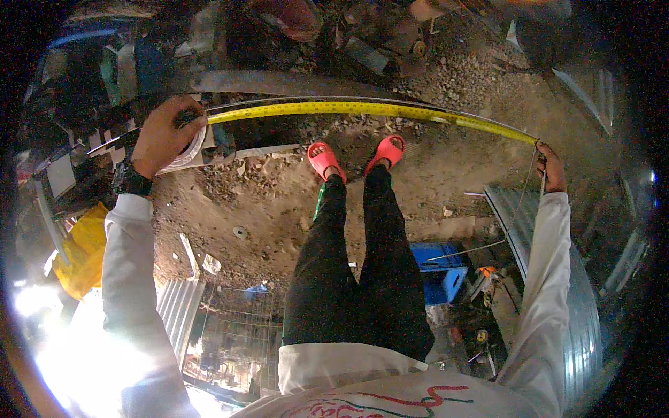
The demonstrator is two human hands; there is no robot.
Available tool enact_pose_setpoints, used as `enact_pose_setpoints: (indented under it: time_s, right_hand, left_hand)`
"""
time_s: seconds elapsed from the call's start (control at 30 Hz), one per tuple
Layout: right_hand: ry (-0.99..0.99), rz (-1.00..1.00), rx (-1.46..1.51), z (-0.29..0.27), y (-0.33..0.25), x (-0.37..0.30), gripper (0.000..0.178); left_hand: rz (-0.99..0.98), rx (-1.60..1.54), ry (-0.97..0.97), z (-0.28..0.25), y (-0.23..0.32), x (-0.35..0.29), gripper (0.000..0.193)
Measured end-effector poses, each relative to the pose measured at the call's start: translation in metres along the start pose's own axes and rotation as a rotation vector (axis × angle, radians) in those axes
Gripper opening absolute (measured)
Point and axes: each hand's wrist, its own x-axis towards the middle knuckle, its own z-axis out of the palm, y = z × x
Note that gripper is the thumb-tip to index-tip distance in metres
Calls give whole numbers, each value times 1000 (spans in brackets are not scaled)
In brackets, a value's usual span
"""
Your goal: The person bends a thin metal rod into a rectangular frame using a manual bending machine. They measure the rod with a tape measure and mark it with a marker, then repeatedly bend the rod at marked points to form the frame shape.
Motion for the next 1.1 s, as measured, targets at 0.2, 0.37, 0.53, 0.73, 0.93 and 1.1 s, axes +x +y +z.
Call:
enact_pose_setpoints:
  time_s: [0.2, 0.37, 0.53, 0.73, 0.93, 1.1]
  right_hand:
    - [-32, 5, 6, 1, -4, -5, 22]
    - [-27, -25, 1, -1, -2, -2, 20]
    - [-25, -3, 30, 5, -6, -8, 19]
    - [-34, 7, 14, 8, -8, -7, 19]
    - [-61, -2, -17, 3, -8, -1, 21]
    - [-72, -12, -62, 2, -9, 3, 20]
  left_hand:
    - [-39, -10, 6, -1, -6, 6, 34]
    - [-127, 109, -42, -1, -7, 15, 32]
    - [-137, 71, -72, -5, -5, 18, 31]
    - [-193, 37, -83, -11, -1, 18, 35]
    - [-143, -36, -138, -11, -12, 22, 37]
    - [-163, -183, -116, -4, -20, 18, 34]
